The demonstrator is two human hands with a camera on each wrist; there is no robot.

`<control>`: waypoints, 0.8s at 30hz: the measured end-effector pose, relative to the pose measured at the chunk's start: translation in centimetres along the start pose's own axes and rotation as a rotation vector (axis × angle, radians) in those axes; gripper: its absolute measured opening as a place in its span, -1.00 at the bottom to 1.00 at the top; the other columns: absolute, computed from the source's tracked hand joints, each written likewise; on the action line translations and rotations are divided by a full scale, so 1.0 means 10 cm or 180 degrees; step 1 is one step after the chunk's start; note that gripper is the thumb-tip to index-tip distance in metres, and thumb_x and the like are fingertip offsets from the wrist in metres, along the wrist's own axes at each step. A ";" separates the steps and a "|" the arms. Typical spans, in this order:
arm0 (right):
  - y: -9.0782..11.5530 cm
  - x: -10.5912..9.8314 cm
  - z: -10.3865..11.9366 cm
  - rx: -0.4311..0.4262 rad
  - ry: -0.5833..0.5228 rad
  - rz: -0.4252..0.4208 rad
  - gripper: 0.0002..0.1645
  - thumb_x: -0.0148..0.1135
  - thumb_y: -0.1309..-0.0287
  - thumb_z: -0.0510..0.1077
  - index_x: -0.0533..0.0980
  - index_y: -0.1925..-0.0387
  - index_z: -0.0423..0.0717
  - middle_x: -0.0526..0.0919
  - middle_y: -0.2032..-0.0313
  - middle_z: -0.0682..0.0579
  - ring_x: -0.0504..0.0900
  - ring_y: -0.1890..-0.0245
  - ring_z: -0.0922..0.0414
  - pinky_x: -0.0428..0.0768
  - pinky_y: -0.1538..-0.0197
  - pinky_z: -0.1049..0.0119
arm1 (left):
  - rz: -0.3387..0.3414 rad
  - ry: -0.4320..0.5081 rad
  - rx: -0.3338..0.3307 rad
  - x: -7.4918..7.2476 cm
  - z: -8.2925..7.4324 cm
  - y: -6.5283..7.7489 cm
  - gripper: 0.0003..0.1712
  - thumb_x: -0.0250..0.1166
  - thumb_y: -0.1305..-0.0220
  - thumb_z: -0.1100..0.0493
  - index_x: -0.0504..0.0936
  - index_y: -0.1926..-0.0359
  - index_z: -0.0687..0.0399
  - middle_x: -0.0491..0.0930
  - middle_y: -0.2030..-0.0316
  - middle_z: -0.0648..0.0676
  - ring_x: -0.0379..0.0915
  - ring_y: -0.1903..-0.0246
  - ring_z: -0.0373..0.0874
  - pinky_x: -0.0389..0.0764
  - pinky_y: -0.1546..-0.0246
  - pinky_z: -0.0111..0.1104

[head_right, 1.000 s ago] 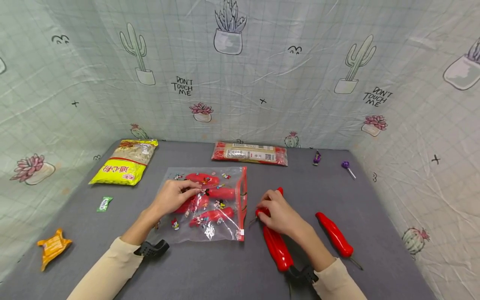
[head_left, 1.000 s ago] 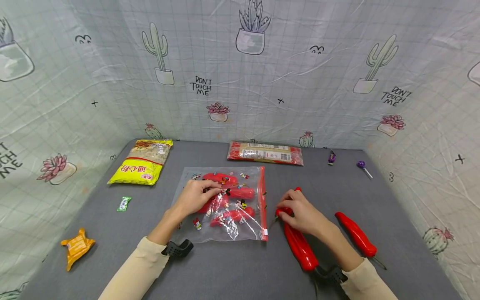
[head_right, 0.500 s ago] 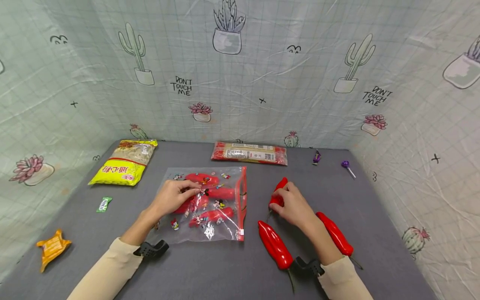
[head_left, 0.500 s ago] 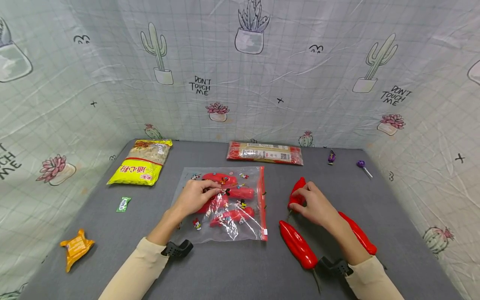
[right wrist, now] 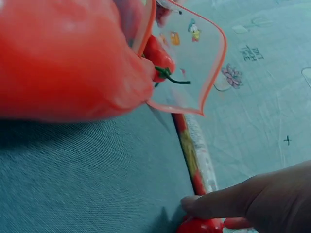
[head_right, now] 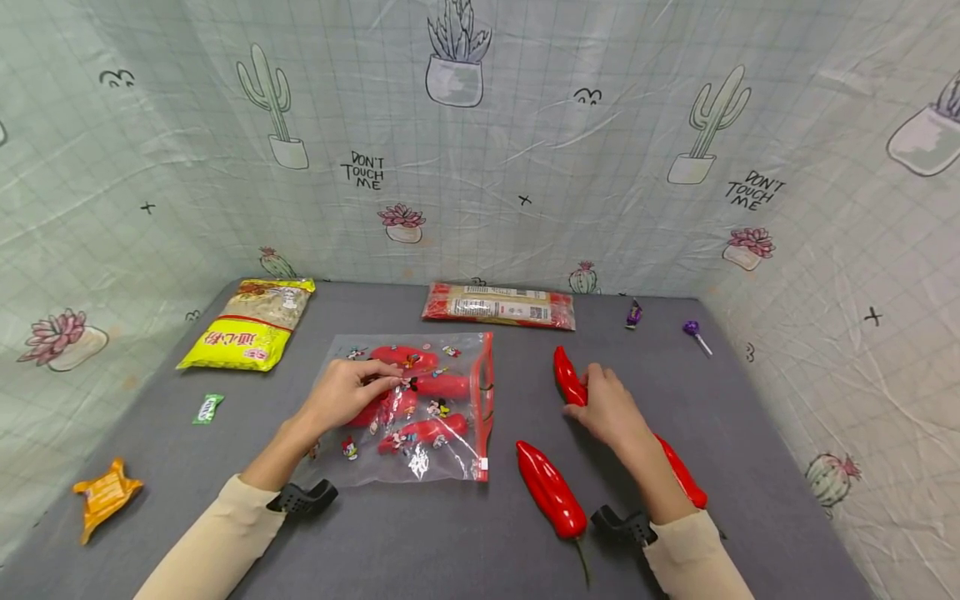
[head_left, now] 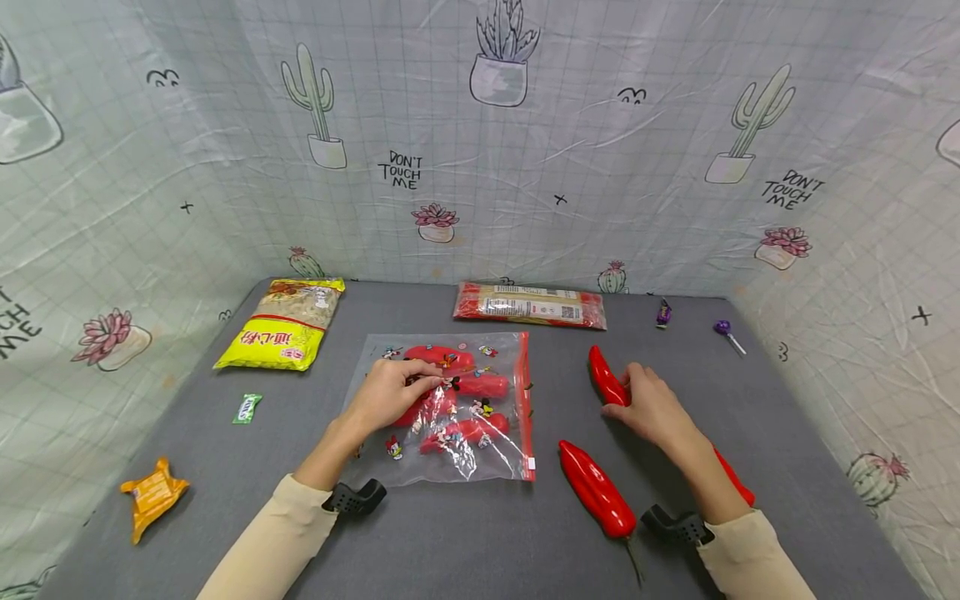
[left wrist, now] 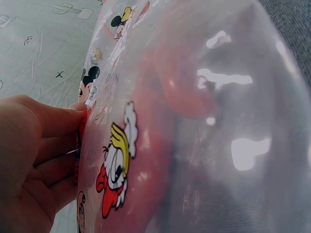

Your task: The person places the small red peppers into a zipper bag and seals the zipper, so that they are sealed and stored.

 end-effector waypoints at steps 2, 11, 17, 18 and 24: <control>0.01 0.00 -0.06 0.0129 -0.0011 0.0127 -0.37 0.41 0.06 0.03 0.32 0.09 -0.24 0.48 0.38 -0.11 0.43 0.43 0.06 0.36 0.42 0.29 | -0.0016 -0.0008 0.0013 0.00 0.00 0.00 -0.86 0.31 -0.19 0.04 0.74 0.26 -0.14 0.73 0.28 -0.11 0.56 0.37 -0.34 0.47 0.38 -0.45; 0.03 -0.05 -0.09 0.0033 0.0049 0.0261 -0.51 0.37 0.01 -0.10 0.40 0.13 -0.27 0.53 0.42 -0.06 0.44 0.46 0.10 0.39 0.43 0.32 | 0.0008 0.0009 -0.0024 0.01 0.01 -0.01 -0.87 0.31 -0.20 0.04 0.74 0.26 -0.13 0.73 0.28 -0.11 0.57 0.36 -0.33 0.50 0.36 -0.41; 0.05 -0.09 0.11 -0.0544 -0.0013 0.0211 -0.58 0.38 0.02 -0.17 0.47 0.10 -0.19 0.61 0.32 0.00 0.51 0.35 0.14 0.52 0.27 0.24 | 0.0029 -0.0009 -0.0023 0.01 0.01 -0.01 -0.87 0.30 -0.20 0.05 0.74 0.26 -0.12 0.73 0.28 -0.10 0.57 0.37 -0.33 0.49 0.36 -0.42; 0.06 -0.08 0.16 -0.0655 -0.0029 0.0227 -0.59 0.38 0.02 -0.18 0.48 0.10 -0.17 0.61 0.30 0.01 0.52 0.32 0.14 0.54 0.23 0.22 | 0.0030 -0.0011 -0.0025 0.01 0.01 -0.01 -0.87 0.30 -0.20 0.05 0.74 0.26 -0.12 0.73 0.28 -0.10 0.57 0.37 -0.33 0.49 0.36 -0.42; 0.09 -0.01 0.38 -0.1079 -0.0038 0.0229 -0.60 0.39 0.03 -0.21 0.51 0.09 -0.14 0.63 0.25 0.04 0.54 0.26 0.16 0.57 0.12 0.15 | 0.0040 -0.0016 -0.0030 0.02 0.00 -0.01 -0.86 0.30 -0.20 0.05 0.74 0.25 -0.10 0.73 0.28 -0.09 0.52 0.41 -0.35 0.45 0.39 -0.44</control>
Point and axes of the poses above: each hand's wrist, its own y-axis away from the middle knuckle, its own x-axis out of the palm, z = x × y, the point moved 9 cm from there along -y, towards the middle knuckle
